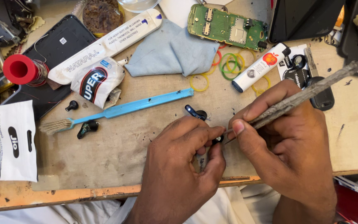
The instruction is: The person pries open the shell of a wireless earbud using a small blade, then uses a soldering iron to solder a wire contact on the opened earbud while holding it steady with a probe. The person works over a cluttered electronics repair workbench.
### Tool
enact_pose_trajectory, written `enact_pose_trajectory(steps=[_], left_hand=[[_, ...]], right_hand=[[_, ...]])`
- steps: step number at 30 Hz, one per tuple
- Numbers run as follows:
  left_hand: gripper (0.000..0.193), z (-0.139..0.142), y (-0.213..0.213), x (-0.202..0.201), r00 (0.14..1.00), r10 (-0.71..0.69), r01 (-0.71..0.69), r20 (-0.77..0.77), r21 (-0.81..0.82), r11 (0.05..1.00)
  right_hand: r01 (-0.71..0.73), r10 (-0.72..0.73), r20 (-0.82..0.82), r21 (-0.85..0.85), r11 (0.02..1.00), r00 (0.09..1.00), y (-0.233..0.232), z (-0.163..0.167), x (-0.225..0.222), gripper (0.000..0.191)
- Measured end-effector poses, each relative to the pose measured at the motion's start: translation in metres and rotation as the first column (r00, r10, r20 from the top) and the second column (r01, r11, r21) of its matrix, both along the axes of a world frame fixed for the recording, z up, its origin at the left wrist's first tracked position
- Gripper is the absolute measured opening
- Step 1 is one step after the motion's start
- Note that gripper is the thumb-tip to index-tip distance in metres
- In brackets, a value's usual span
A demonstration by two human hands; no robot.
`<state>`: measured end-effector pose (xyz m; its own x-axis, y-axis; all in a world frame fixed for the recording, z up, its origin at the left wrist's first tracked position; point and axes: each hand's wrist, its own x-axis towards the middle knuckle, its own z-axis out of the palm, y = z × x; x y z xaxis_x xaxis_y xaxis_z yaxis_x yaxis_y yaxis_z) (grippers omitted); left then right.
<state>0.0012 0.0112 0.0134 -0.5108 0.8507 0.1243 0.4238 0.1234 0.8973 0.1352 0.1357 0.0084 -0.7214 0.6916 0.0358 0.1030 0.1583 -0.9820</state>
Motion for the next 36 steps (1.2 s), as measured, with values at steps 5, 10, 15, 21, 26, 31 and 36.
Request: enact_pose_trajectory(steps=[5,10,15,21,26,31,36], left_hand=[[0.028,0.0,0.001,-0.002,1.0,0.01,-0.01,0.016,-0.033,0.999],[0.028,0.0,0.0,-0.003,0.999,0.0,0.002,0.043,-0.056,0.998],[0.028,0.0,0.0,-0.004,0.998,-0.003,0.007,0.068,-0.066,0.998],[0.029,0.002,-0.001,-0.005,0.997,-0.007,0.013,0.07,-0.082,0.997],[0.03,0.002,-0.001,-0.005,0.998,-0.009,0.014,0.06,-0.074,0.997],[0.028,0.002,0.0,-0.004,0.998,0.002,0.002,0.055,-0.07,0.998],[0.027,0.001,0.0,-0.002,0.998,0.02,-0.016,0.056,-0.064,0.998]], right_hand=[[0.006,-0.007,-0.033,-0.019,1.0,0.999,-0.002,-0.003,0.003,0.023],[0.019,-0.022,-0.062,-0.043,0.999,0.998,-0.004,-0.004,0.007,0.025],[0.048,-0.055,-0.104,-0.064,0.997,0.993,-0.007,-0.006,0.009,0.026],[0.061,-0.063,-0.077,-0.018,0.998,0.995,-0.009,-0.007,0.009,0.027],[0.094,-0.09,-0.083,0.045,0.995,0.992,-0.015,-0.009,0.009,0.027],[0.141,-0.14,-0.019,0.121,0.983,0.99,-0.022,-0.009,0.008,0.026],[0.154,-0.221,0.197,0.307,0.939,0.955,-0.019,-0.004,0.007,0.016]])
